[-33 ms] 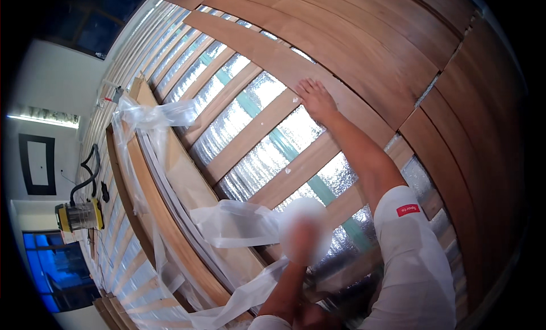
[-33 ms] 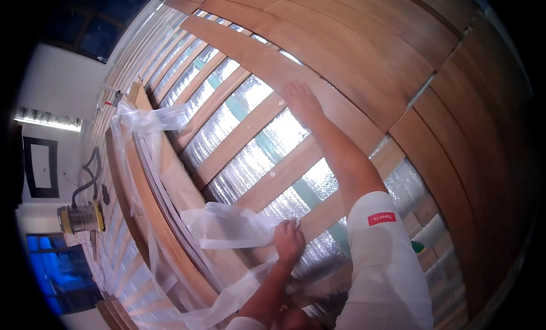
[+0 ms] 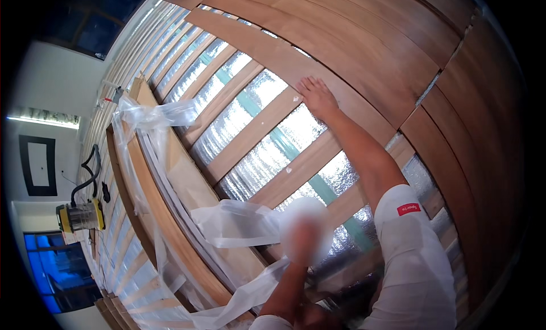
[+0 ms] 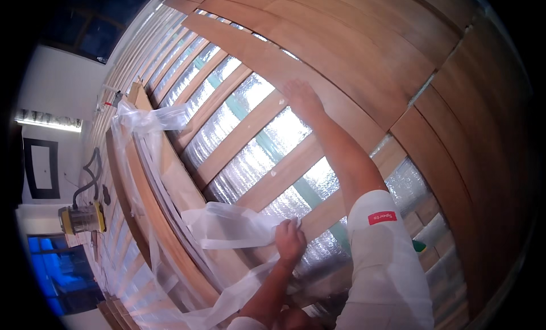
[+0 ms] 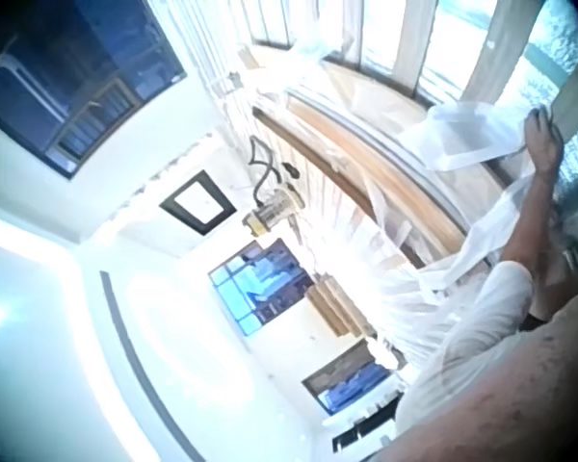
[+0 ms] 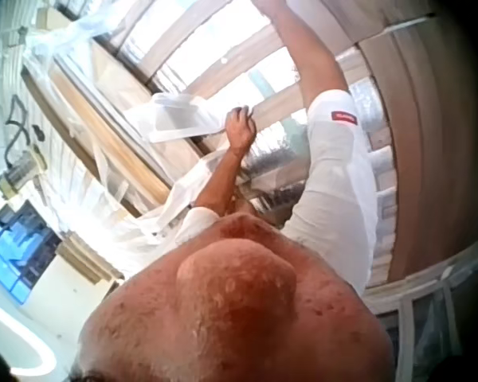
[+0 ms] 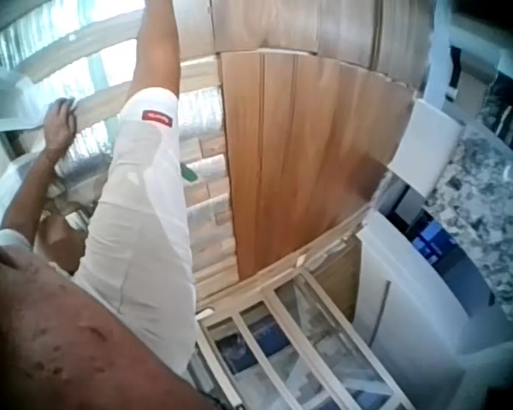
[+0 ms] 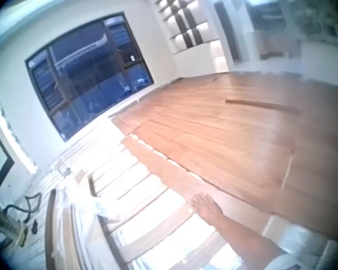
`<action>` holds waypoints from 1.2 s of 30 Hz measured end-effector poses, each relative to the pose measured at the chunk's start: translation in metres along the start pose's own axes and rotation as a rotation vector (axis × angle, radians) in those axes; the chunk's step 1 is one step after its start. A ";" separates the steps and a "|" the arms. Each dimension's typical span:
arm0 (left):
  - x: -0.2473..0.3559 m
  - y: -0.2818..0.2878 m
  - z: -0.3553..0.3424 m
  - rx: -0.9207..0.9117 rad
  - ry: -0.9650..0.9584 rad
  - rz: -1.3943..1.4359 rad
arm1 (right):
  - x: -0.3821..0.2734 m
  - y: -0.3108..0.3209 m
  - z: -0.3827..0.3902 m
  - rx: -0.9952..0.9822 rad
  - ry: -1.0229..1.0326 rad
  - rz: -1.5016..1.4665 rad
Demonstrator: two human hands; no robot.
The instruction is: The person installs wood floorboards onto a slatted subfloor by lifting boards from their packaging, removing plastic wrap, and positioning them into the existing flooring layout.
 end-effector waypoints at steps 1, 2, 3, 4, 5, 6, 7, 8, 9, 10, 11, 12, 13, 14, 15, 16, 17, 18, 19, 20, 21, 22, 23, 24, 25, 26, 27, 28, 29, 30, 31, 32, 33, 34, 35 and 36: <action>0.004 -0.001 -0.001 -0.003 0.009 0.029 | 0.006 0.006 -0.003 -0.022 -0.019 0.017; 0.006 -0.001 0.000 -0.007 0.019 0.057 | 0.010 0.013 -0.005 -0.045 -0.039 0.034; 0.004 -0.005 0.002 0.000 0.027 0.073 | 0.011 0.016 -0.005 -0.054 -0.054 0.034; 0.000 -0.005 0.004 0.008 0.001 0.030 | 0.010 0.011 -0.005 -0.042 -0.042 0.024; -0.006 -0.004 0.007 0.015 -0.025 -0.012 | 0.005 0.008 -0.004 -0.029 -0.031 0.015; -0.007 -0.009 0.003 0.037 -0.061 -0.044 | 0.011 0.014 -0.010 -0.005 -0.017 0.021; -0.008 -0.008 0.008 0.007 -0.037 -0.099 | 0.006 0.017 -0.010 0.009 -0.014 -0.049; -0.012 -0.008 0.009 0.015 -0.035 -0.126 | -0.003 0.018 -0.017 0.024 -0.013 -0.121; -0.016 -0.008 0.011 0.015 -0.024 -0.147 | -0.008 0.013 -0.013 0.017 -0.025 -0.184; -0.006 -0.010 0.005 0.016 -0.047 -0.125 | 0.009 0.008 -0.009 0.048 0.003 -0.144; 0.003 -0.011 0.000 0.016 -0.069 -0.102 | 0.025 0.002 -0.005 0.067 -0.011 -0.148; 0.009 -0.015 -0.002 0.032 -0.087 -0.090 | 0.035 0.001 -0.001 0.053 -0.029 -0.110; 0.019 -0.018 -0.005 0.048 -0.113 -0.073 | 0.050 0.004 0.011 0.026 -0.062 -0.097; 0.018 -0.018 -0.004 0.047 -0.099 -0.072 | 0.040 0.009 0.023 0.051 -0.104 -0.117; 0.001 -0.010 0.002 0.058 -0.054 -0.108 | -0.007 0.025 0.035 -0.022 -0.107 -0.465; 0.001 -0.009 0.004 0.052 -0.044 -0.099 | -0.022 0.038 0.069 0.010 -0.120 -0.658; -0.003 -0.007 0.007 0.045 -0.015 -0.105 | -0.044 0.056 0.114 -0.110 -0.183 -0.675; 0.003 -0.007 0.003 0.059 -0.007 -0.058 | -0.047 0.076 0.173 0.024 -0.002 -0.716; 0.000 -0.008 0.004 0.058 0.008 -0.038 | -0.057 0.110 0.226 -0.131 0.026 -0.643; 0.007 -0.011 0.005 0.052 0.005 -0.003 | -0.047 0.134 0.292 -0.078 0.101 -0.538; 0.015 -0.015 0.006 0.052 -0.025 -0.026 | -0.035 0.161 0.360 -0.048 0.106 -0.448; 0.015 -0.014 0.006 0.061 -0.023 -0.033 | -0.026 0.184 0.419 -0.018 0.053 -0.405; 0.012 -0.012 0.006 0.068 -0.014 -0.042 | -0.021 0.214 0.462 -0.079 -0.132 -0.326; 0.016 -0.009 0.007 0.067 0.005 -0.003 | -0.006 0.231 0.524 -0.042 -0.230 -0.208; 0.017 -0.007 0.007 0.096 -0.034 -0.023 | -0.003 0.254 0.564 -0.066 -0.428 -0.052; 0.016 -0.006 0.008 0.094 -0.024 -0.032 | -0.004 0.273 0.595 -0.087 -0.621 0.105; 0.016 -0.008 0.011 0.115 -0.038 -0.048 | -0.007 0.286 0.617 -0.112 -0.624 0.109; 0.011 -0.010 0.013 0.123 -0.068 -0.057 | -0.005 0.296 0.632 -0.128 -0.617 0.112; 0.006 -0.010 0.015 0.134 -0.099 -0.071 | -0.001 0.302 0.640 -0.135 -0.606 0.108; 0.003 -0.010 0.017 0.145 -0.134 -0.080 | 0.002 0.303 0.640 -0.124 -0.534 0.082; -0.016 -0.014 0.019 0.137 -0.163 -0.111 | 0.004 0.297 0.631 -0.104 -0.446 0.043; -0.024 -0.017 0.014 0.128 -0.196 -0.095 | 0.011 0.293 0.618 -0.072 -0.362 0.021; -0.032 -0.012 0.007 0.085 -0.215 -0.027 | 0.014 0.289 0.601 -0.043 -0.375 -0.022; -0.038 -0.004 -0.001 0.048 -0.209 0.031 | 0.013 0.290 0.585 0.013 -0.338 -0.012; -0.032 0.003 -0.008 0.004 -0.207 0.096 | 0.020 0.288 0.583 -0.003 -0.343 -0.039; -0.030 0.018 -0.009 -0.004 -0.176 0.096 | 0.025 0.283 0.575 -0.020 -0.344 -0.068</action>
Point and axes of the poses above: each hand's wrist, its own z-axis away from the middle knuckle, its own y-axis out of the back of the hand, x = y × z, the point moved 2 cm from there along -z, towards the middle knuckle, and after that the axes turned 6 degrees about x, right-handed, at the moved point
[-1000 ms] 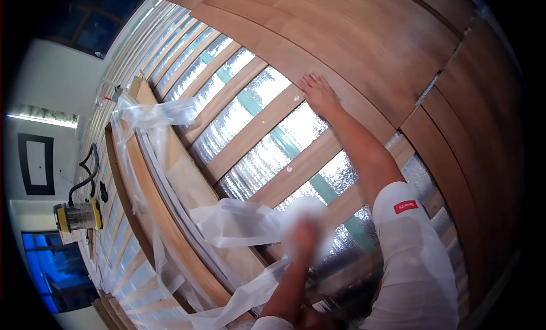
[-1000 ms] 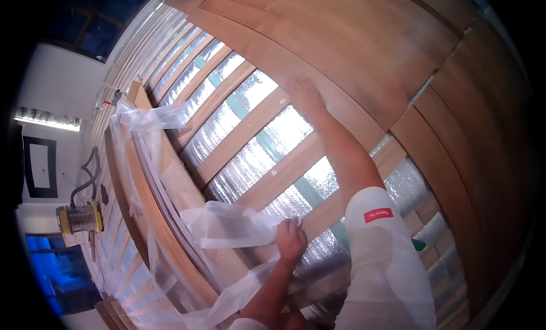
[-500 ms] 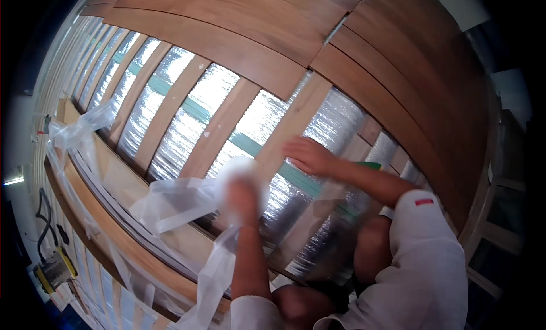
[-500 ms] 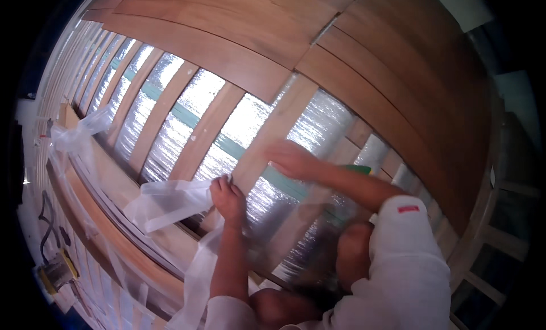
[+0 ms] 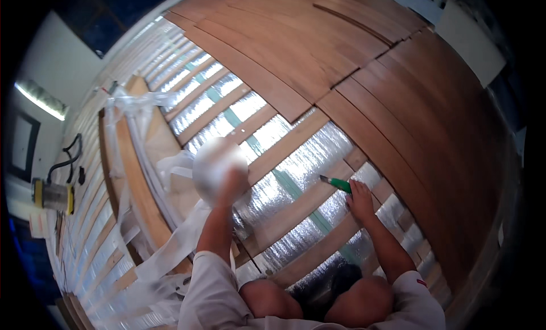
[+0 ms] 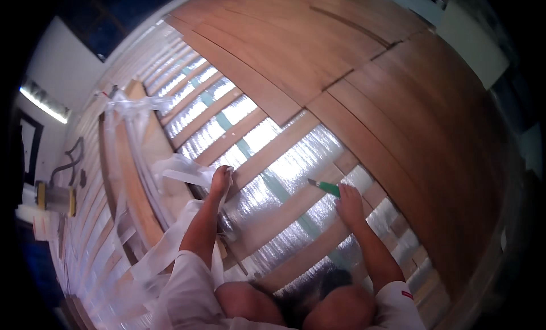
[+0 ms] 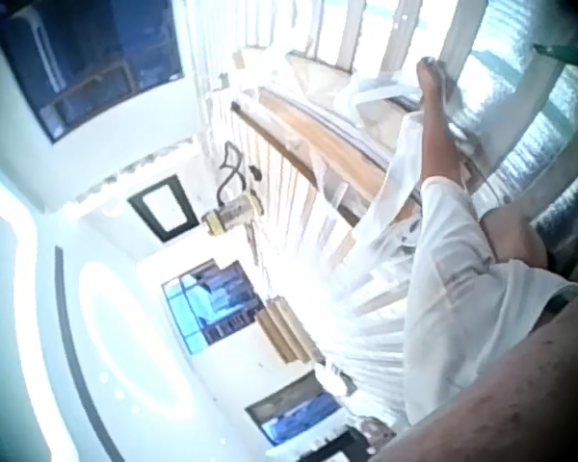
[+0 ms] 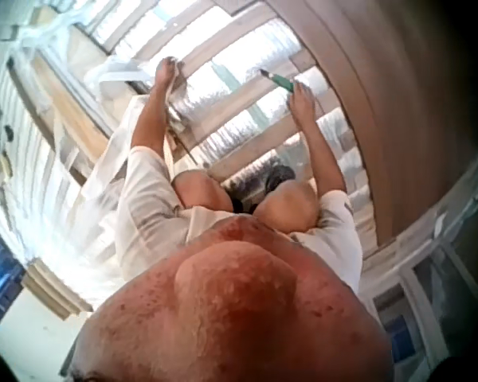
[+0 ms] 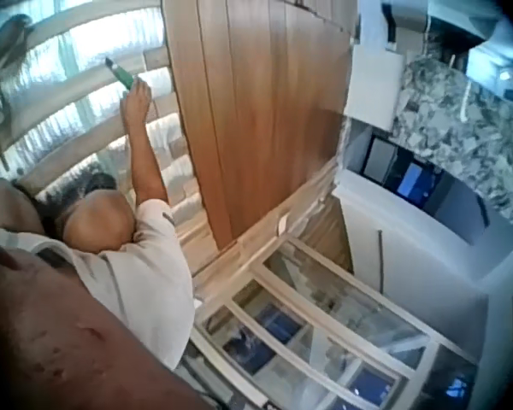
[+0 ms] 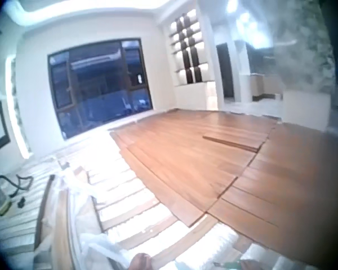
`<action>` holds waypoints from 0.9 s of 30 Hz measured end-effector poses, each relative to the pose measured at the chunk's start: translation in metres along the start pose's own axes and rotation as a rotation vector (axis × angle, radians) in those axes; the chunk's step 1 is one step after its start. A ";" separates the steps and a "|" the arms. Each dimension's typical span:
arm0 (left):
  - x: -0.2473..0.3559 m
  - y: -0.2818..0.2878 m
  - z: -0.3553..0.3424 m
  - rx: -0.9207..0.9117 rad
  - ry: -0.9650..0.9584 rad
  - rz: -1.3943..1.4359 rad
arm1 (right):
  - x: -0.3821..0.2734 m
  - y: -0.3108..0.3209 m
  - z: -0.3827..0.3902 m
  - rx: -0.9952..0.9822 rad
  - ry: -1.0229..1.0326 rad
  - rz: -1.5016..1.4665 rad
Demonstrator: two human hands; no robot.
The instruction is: The person installs wood floorboards onto a slatted subfloor by lifting boards from their packaging, removing plastic wrap, and positioning them into the existing flooring layout.
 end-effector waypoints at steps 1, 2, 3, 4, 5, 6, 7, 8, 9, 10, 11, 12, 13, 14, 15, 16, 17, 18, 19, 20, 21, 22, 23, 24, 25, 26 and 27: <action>0.005 0.017 0.001 -0.013 0.033 -0.004 | 0.000 -0.006 -0.004 0.082 0.001 -0.031; 0.011 0.029 0.003 -0.025 0.068 0.001 | 0.003 -0.012 -0.003 0.066 -0.019 0.007; 0.015 0.054 0.013 0.018 -0.015 -0.036 | 0.006 -0.017 -0.003 0.053 -0.041 0.044; 0.016 0.090 0.030 0.058 -0.080 -0.089 | -0.001 -0.028 -0.003 0.027 -0.051 0.065; 0.045 0.131 0.043 -0.007 -0.002 -0.162 | -0.014 -0.022 0.004 0.084 -0.044 0.002; 0.081 0.178 0.056 -0.071 0.075 -0.233 | -0.025 -0.017 0.012 0.064 -0.093 -0.081; 0.085 0.209 0.080 -0.061 0.100 -0.290 | -0.038 -0.013 0.024 0.002 -0.109 -0.128; 0.077 0.239 0.111 -0.052 0.126 -0.349 | -0.051 -0.013 0.038 -0.062 -0.124 -0.176; 0.066 0.255 0.141 -0.075 0.184 -0.411 | -0.060 -0.014 0.056 -0.105 -0.082 -0.211; 0.056 0.269 0.173 -0.105 0.249 -0.477 | -0.070 -0.018 0.076 -0.157 -0.038 -0.251; 0.059 0.286 0.198 -0.128 0.283 -0.489 | -0.078 -0.019 0.095 -0.175 0.033 -0.295; 0.062 0.304 0.223 -0.154 0.324 -0.506 | -0.087 -0.019 0.113 -0.200 0.107 -0.345; 0.052 0.322 0.254 -0.160 0.386 -0.506 | -0.104 -0.017 0.130 -0.283 0.146 -0.338; 0.046 0.340 0.277 -0.172 0.449 -0.567 | -0.113 -0.016 0.139 -0.323 0.266 -0.350; 0.029 0.357 0.306 -0.138 0.480 -0.657 | -0.123 -0.019 0.154 -0.354 0.322 -0.361; 0.010 0.374 0.344 -0.105 0.524 -0.752 | -0.132 -0.024 0.165 -0.392 0.389 -0.375; -0.012 0.387 0.373 -0.102 0.644 -0.809 | -0.132 -0.028 0.174 -0.435 0.415 -0.348; -0.037 0.399 0.396 -0.111 0.763 -0.863 | -0.131 -0.032 0.185 -0.484 0.435 -0.319; -0.055 0.408 0.425 -0.012 0.897 -0.881 | -0.132 -0.035 0.194 -0.529 0.455 -0.290; -0.071 0.420 0.461 0.095 1.019 -0.906 | -0.137 -0.033 0.196 -0.537 0.471 -0.283; -0.087 0.481 0.546 -0.007 1.173 -0.878 | -0.159 -0.031 0.204 -0.552 0.507 -0.344; -0.080 0.541 0.611 -0.104 1.314 -0.839 | -0.178 -0.026 0.209 -0.562 0.525 -0.404; -0.082 0.501 0.626 0.005 1.641 -0.258 | -0.170 -0.023 0.200 -0.572 0.511 -0.428; -0.081 0.473 0.628 -0.108 1.628 -0.314 | -0.167 -0.021 0.192 -0.591 0.521 -0.391; -0.076 0.459 0.631 -0.214 1.612 -0.388 | -0.161 -0.019 0.189 -0.587 0.477 -0.383; -0.069 0.458 0.630 -0.312 1.588 -0.476 | -0.157 -0.017 0.186 -0.576 0.435 -0.390; -0.063 0.464 0.627 -0.404 1.558 -0.570 | -0.152 -0.017 0.182 -0.583 0.424 -0.362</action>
Point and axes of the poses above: each hand's wrist, its own z-axis away from the middle knuckle, its own y-axis out of the back of the hand, x = y × z, the point moved 2 cm from there along -z, towards the middle knuckle, and after that the axes turned 6 degrees about x, right-handed, at the moved point
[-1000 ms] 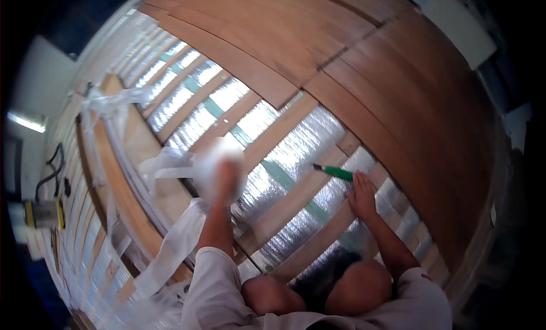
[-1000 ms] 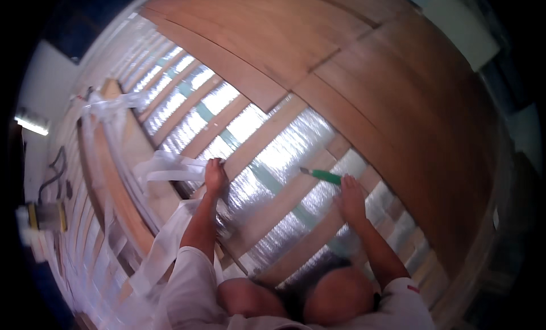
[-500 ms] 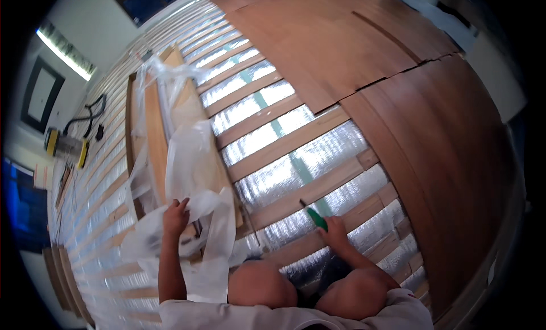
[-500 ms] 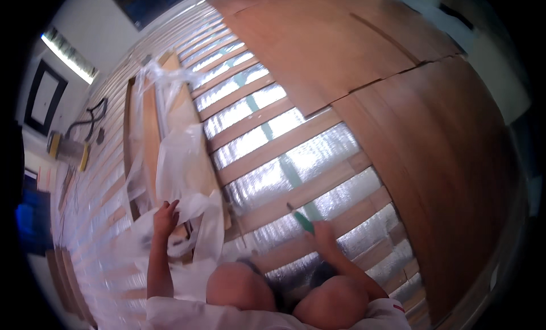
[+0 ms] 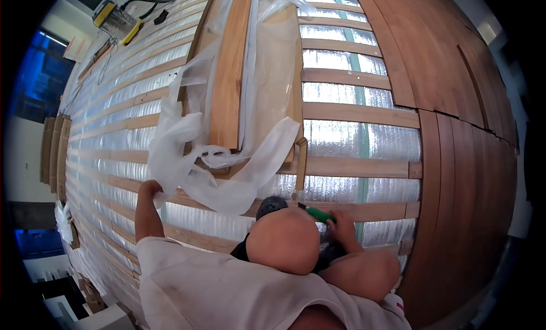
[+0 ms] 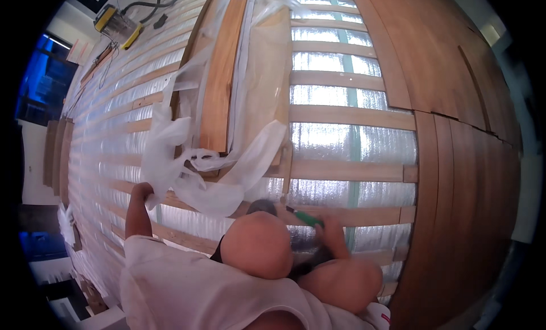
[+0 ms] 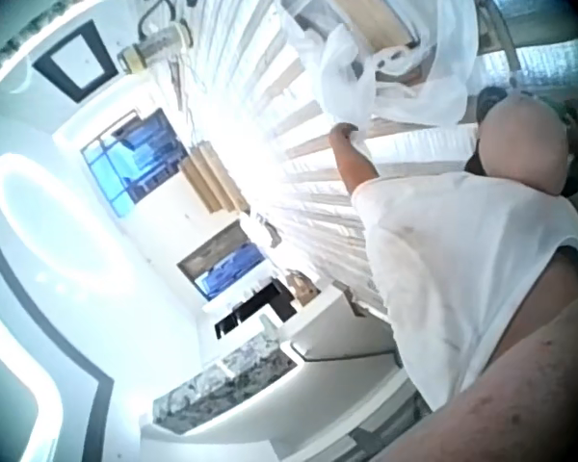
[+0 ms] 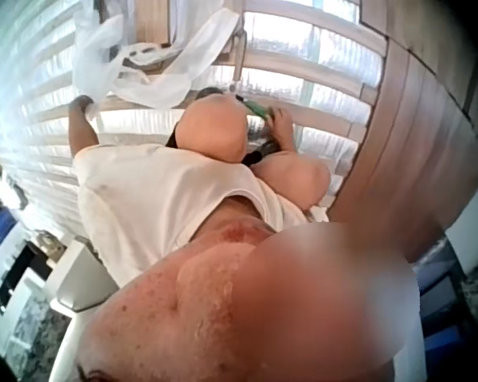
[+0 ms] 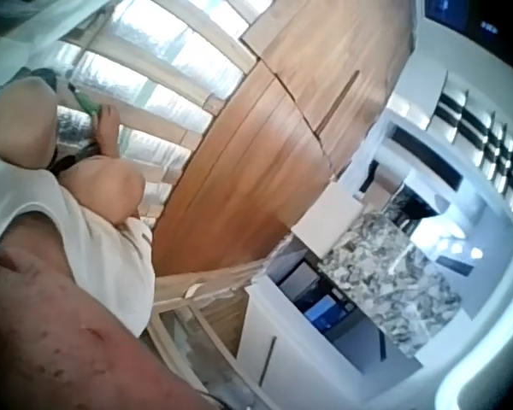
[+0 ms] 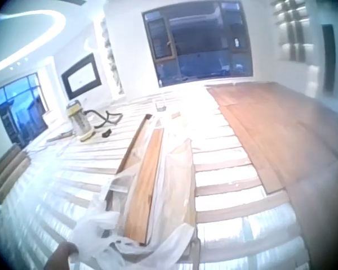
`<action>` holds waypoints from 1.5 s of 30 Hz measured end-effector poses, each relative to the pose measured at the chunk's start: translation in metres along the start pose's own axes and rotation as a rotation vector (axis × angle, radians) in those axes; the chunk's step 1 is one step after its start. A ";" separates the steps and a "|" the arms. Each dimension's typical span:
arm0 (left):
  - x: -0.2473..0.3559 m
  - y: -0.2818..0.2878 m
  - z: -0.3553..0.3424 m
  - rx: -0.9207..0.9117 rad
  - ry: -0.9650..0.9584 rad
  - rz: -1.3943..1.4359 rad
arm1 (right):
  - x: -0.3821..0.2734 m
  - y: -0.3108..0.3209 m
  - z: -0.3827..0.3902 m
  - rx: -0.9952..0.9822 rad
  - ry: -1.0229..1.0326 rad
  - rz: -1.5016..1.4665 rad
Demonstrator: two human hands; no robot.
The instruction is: The person installs wood floorboards onto a slatted subfloor by lifting boards from their packaging, removing plastic wrap, and positioning them into the existing flooring layout.
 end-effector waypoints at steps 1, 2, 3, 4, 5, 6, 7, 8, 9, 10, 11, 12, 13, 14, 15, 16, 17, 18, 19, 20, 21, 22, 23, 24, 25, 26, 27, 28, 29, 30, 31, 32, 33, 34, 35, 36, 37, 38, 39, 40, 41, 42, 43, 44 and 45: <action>0.011 0.014 0.002 0.014 -0.034 -0.123 | 0.009 0.007 0.002 0.004 -0.033 0.023; 0.028 0.035 0.002 0.036 -0.079 -0.251 | 0.015 0.011 0.004 0.018 -0.074 0.042; 0.065 0.057 -0.002 0.067 -0.156 -0.381 | 0.019 0.018 0.008 0.053 -0.149 -0.012; 0.118 0.085 0.005 0.294 -0.220 -0.373 | 0.024 0.036 0.012 0.118 -0.242 -0.047; 0.164 0.121 0.030 0.524 -0.286 -0.341 | 0.030 0.053 0.021 0.195 -0.334 -0.082; 0.196 0.163 0.063 0.638 -0.299 -0.152 | 0.044 0.050 0.025 0.222 -0.305 -0.041; 0.203 0.181 0.072 1.017 -0.492 0.133 | 0.057 0.049 0.030 0.222 -0.362 -0.029; 0.244 0.210 0.114 1.285 -0.645 0.230 | 0.073 0.052 0.036 0.227 -0.424 -0.012; 0.264 0.214 0.105 1.170 -0.805 0.432 | 0.078 0.055 0.031 0.230 -0.460 -0.022; 0.276 0.201 0.090 1.034 -0.952 0.594 | 0.060 0.065 0.027 0.258 -0.522 -0.146; 0.303 0.181 0.075 0.862 -1.112 0.764 | 0.063 0.077 0.041 0.301 -0.546 -0.170; 0.337 0.161 0.071 0.709 -1.053 0.772 | 0.070 0.082 0.062 0.334 -0.566 -0.163; 0.364 0.135 0.066 0.562 -0.977 0.765 | 0.075 0.085 0.083 0.361 -0.577 -0.155; 0.373 0.091 0.023 0.458 -0.937 0.591 | 0.080 0.085 0.103 0.388 -0.575 -0.155; 0.374 0.053 -0.015 0.348 -0.890 0.420 | 0.087 0.084 0.133 0.412 -0.577 -0.132; 0.384 0.029 -0.007 0.311 -0.743 0.437 | 0.093 0.085 0.178 0.444 -0.588 -0.087; 0.390 0.011 0.003 0.279 -0.590 0.455 | 0.095 0.084 0.221 0.473 -0.582 -0.034; 0.386 -0.002 -0.003 0.311 -0.520 0.470 | 0.094 0.075 0.253 0.489 -0.552 0.004; 0.369 -0.007 -0.013 0.366 -0.436 0.487 | 0.094 0.059 0.280 0.524 -0.570 0.007; 0.341 -0.022 -0.047 0.422 -0.518 0.460 | 0.092 0.046 0.292 0.527 -0.559 0.046; 0.325 -0.014 -0.047 0.397 -0.415 0.427 | 0.061 0.028 0.306 0.843 -0.998 -0.462; 0.315 0.003 -0.017 0.356 -0.332 0.405 | 0.056 0.017 0.333 0.511 -1.041 -0.041; 0.310 0.023 0.005 0.321 -0.257 0.381 | 0.052 0.005 0.365 0.171 -1.045 0.362; 0.315 0.033 0.016 0.305 -0.300 0.301 | 0.058 -0.016 0.407 -0.022 -0.991 0.412; 0.327 0.033 0.027 0.277 -0.352 0.220 | 0.068 -0.038 0.455 -0.218 -0.945 0.462; 0.333 0.035 0.030 0.264 -0.390 0.133 | 0.075 -0.058 0.487 -0.236 -1.011 0.437; 0.349 0.019 0.028 0.233 -0.474 0.165 | 0.075 -0.068 0.521 -0.257 -1.092 0.420; 0.350 0.012 0.019 0.234 -0.530 0.198 | 0.088 -0.081 0.521 -0.272 -1.134 0.388; 0.369 -0.012 0.013 0.209 -0.614 0.227 | 0.093 -0.083 0.523 -0.078 -1.086 0.283; 0.368 -0.012 0.003 0.274 -0.586 0.275 | 0.108 -0.090 0.505 0.126 -0.998 0.161; 0.373 -0.012 -0.006 0.232 -0.548 0.254 | 0.117 -0.088 0.492 0.307 -0.896 0.053; 0.379 -0.006 -0.014 0.197 -0.512 0.217 | 0.115 -0.088 0.466 0.402 -0.851 -0.022; 0.385 -0.003 -0.022 0.156 -0.415 0.250 | 0.122 -0.082 0.434 0.474 -0.814 -0.071; 0.390 0.000 -0.027 0.114 -0.315 0.285 | 0.123 -0.068 0.405 0.524 -0.788 -0.107; 0.396 0.005 -0.010 0.164 -0.261 0.248 | 0.121 -0.058 0.385 0.546 -0.788 -0.129; 0.398 0.013 0.017 0.219 -0.203 0.215 | 0.114 -0.048 0.377 0.559 -0.763 -0.151; 0.398 0.021 0.031 0.278 -0.140 0.186 | 0.109 -0.038 0.368 0.573 -0.732 -0.173; 0.394 0.013 0.022 0.260 -0.112 0.135 | 0.103 -0.032 0.359 0.566 -0.732 -0.177; 0.382 0.008 0.014 0.257 -0.122 0.227 | 0.097 -0.028 0.350 0.557 -0.734 -0.184; 0.371 0.001 0.008 0.250 -0.137 0.316 | 0.089 -0.026 0.346 0.525 -0.784 -0.169; 0.373 -0.006 0.010 0.224 -0.165 0.407 | 0.088 -0.025 0.357 0.497 -0.847 -0.138; 0.378 -0.011 0.010 0.220 -0.162 0.433 | 0.086 -0.029 0.367 0.405 -0.934 -0.133; 0.397 -0.022 0.025 0.167 -0.176 0.428 | 0.087 -0.036 0.416 0.323 -1.052 -0.094; 0.406 -0.027 0.036 0.130 -0.177 0.419 | 0.086 -0.039 0.448 0.233 -1.156 -0.072; 0.393 -0.013 0.030 0.153 -0.131 0.402 | 0.075 -0.049 0.432 0.375 -1.100 -0.303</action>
Point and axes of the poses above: each hand's wrist, its own z-axis away from the middle knuckle, its own y-axis out of the back of the hand, x = y × z, the point moved 2 cm from there along -z, towards the middle knuckle, and after that the axes turned 6 degrees about x, right-handed, at the moved point
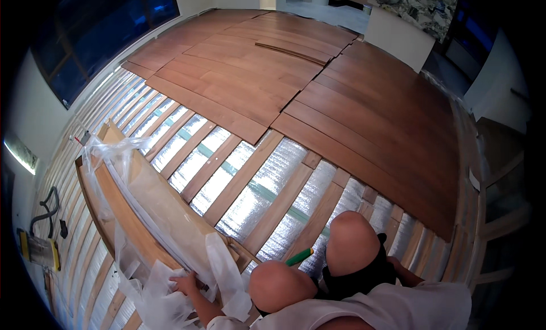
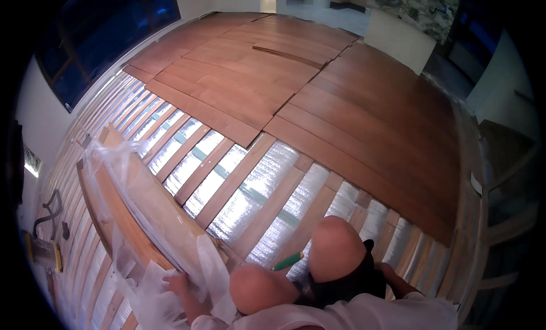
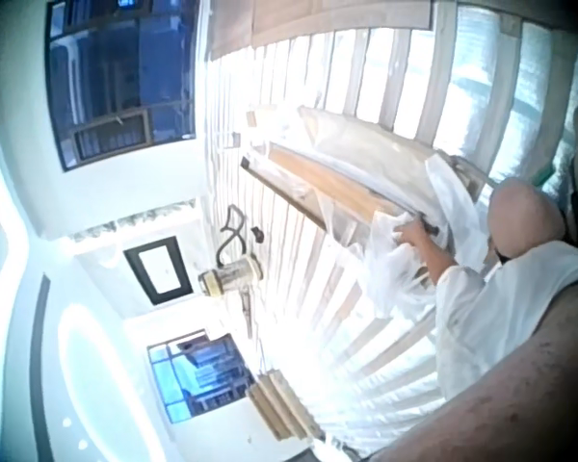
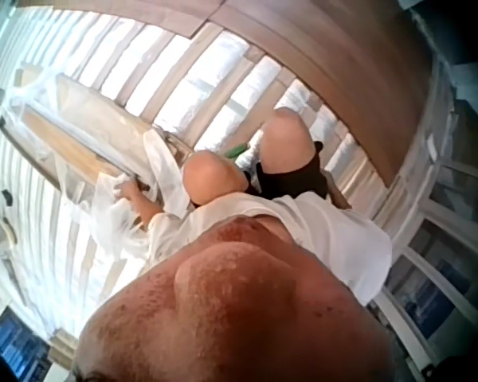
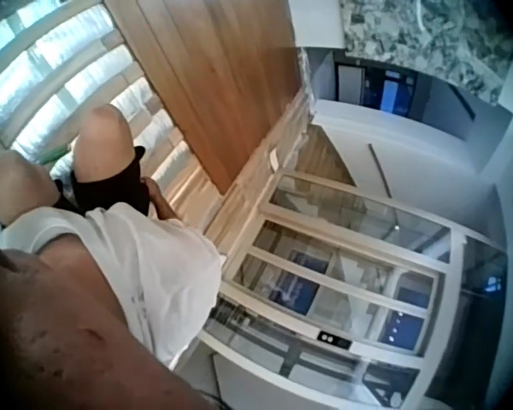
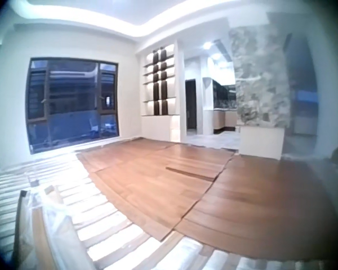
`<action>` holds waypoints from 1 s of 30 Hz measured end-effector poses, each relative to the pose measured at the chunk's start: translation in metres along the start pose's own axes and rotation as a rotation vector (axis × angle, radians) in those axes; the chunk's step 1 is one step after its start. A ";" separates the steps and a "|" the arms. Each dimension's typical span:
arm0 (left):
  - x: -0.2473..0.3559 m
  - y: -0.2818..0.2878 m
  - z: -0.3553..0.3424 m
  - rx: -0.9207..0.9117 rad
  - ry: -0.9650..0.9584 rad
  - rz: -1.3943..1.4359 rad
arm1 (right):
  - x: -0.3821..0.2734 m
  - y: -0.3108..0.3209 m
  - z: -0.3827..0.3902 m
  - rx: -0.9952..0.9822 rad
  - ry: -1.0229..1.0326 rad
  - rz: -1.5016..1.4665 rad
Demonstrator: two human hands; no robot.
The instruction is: The person installs wood floorboards onto a slatted subfloor by lifting boards from their packaging, removing plastic wrap, and positioning them into the existing flooring layout.
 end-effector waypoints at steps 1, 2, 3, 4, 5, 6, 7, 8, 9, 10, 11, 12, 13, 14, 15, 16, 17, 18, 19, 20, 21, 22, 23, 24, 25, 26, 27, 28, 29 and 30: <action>-0.016 0.009 -0.018 0.030 -0.033 -0.012 | -0.016 -0.012 0.010 -0.015 0.020 -0.257; -0.022 0.006 -0.021 0.027 -0.045 0.015 | -0.023 -0.008 0.019 -0.042 0.025 -0.159; -0.024 0.003 -0.023 0.026 -0.063 0.038 | -0.030 -0.004 0.028 -0.066 0.025 -0.067; -0.025 0.004 -0.027 0.030 -0.082 0.061 | -0.043 0.000 0.034 -0.093 0.029 0.022; -0.020 0.000 -0.028 0.036 -0.085 0.033 | -0.058 0.006 0.036 -0.112 0.035 0.111; -0.014 -0.006 -0.028 0.040 -0.090 0.005 | -0.070 0.012 0.037 -0.129 0.040 0.201; -0.008 -0.014 -0.024 0.034 -0.096 -0.023 | -0.077 0.019 0.040 -0.141 0.037 0.297; 0.003 -0.017 -0.009 -0.025 -0.105 0.007 | -0.077 0.029 0.046 -0.151 0.024 0.403; 0.029 -0.008 0.021 -0.096 -0.115 0.039 | -0.073 0.046 0.045 -0.103 0.099 0.332; 0.044 0.003 0.036 -0.150 -0.108 0.069 | -0.078 0.055 0.038 -0.080 0.071 0.294; 0.042 0.006 0.032 -0.125 -0.098 0.097 | -0.111 0.057 0.021 -0.082 0.060 0.250; 0.004 -0.015 -0.028 -0.059 -0.132 0.085 | -0.150 0.045 -0.005 -0.104 0.084 0.190; -0.023 -0.023 -0.074 -0.050 -0.160 0.200 | -0.181 0.033 -0.021 -0.107 0.059 0.115; -0.053 -0.010 -0.119 -0.029 -0.193 0.313 | -0.214 0.018 -0.037 -0.128 0.049 0.038; -0.025 -0.028 -0.066 -0.279 -0.229 0.546 | -0.212 0.040 -0.035 -0.100 -0.050 0.051; 0.040 -0.016 0.010 -0.566 -0.250 0.776 | -0.146 0.060 -0.043 -0.100 0.242 0.517; 0.027 -0.004 -0.012 -0.515 -0.239 0.773 | -0.134 0.050 -0.065 -0.162 0.348 0.547; 0.027 0.004 -0.017 -0.492 -0.274 0.755 | -0.132 0.051 -0.072 -0.209 0.279 0.460; 0.045 0.012 -0.009 -0.448 -0.170 0.831 | -0.124 0.057 -0.077 -0.220 0.166 0.348; 0.051 0.027 -0.004 -0.465 -0.117 0.881 | -0.136 0.062 -0.079 -0.225 0.077 0.266; 0.024 0.043 -0.016 -0.406 -0.045 0.934 | -0.151 0.057 -0.088 -0.263 0.033 0.216; -0.012 0.059 -0.027 -0.343 0.021 0.977 | -0.159 0.046 -0.100 -0.320 0.010 0.186; -0.026 0.067 -0.025 -0.382 0.042 1.049 | -0.167 0.046 -0.109 -0.340 -0.011 0.169; -0.038 0.075 -0.023 -0.428 0.054 1.117 | -0.172 0.048 -0.115 -0.360 -0.035 0.155; -0.049 0.086 -0.024 -0.590 0.022 1.185 | -0.184 0.049 -0.121 -0.377 -0.046 0.137; -0.033 0.093 -0.008 -0.662 0.050 1.307 | -0.195 0.056 -0.126 -0.375 -0.069 0.115; -0.013 0.099 0.009 -0.738 0.078 1.425 | -0.208 0.061 -0.133 -0.377 -0.075 0.089; -0.020 0.118 0.024 -0.767 0.123 1.542 | -0.230 0.054 -0.143 -0.419 -0.058 0.069; -0.028 0.111 0.023 -0.846 0.155 1.619 | -0.253 0.051 -0.150 -0.450 -0.042 0.043; -0.043 0.089 0.012 -0.933 0.131 1.693 | -0.280 0.043 -0.158 -0.486 -0.011 0.014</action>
Point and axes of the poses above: each hand's wrist, its own z-axis away from the middle knuckle, its own y-axis out of the back of the hand, x = y × z, the point moved 2 cm from there along -z, towards the middle knuckle, and after that the axes turned 6 degrees about x, right-handed, at the moved point
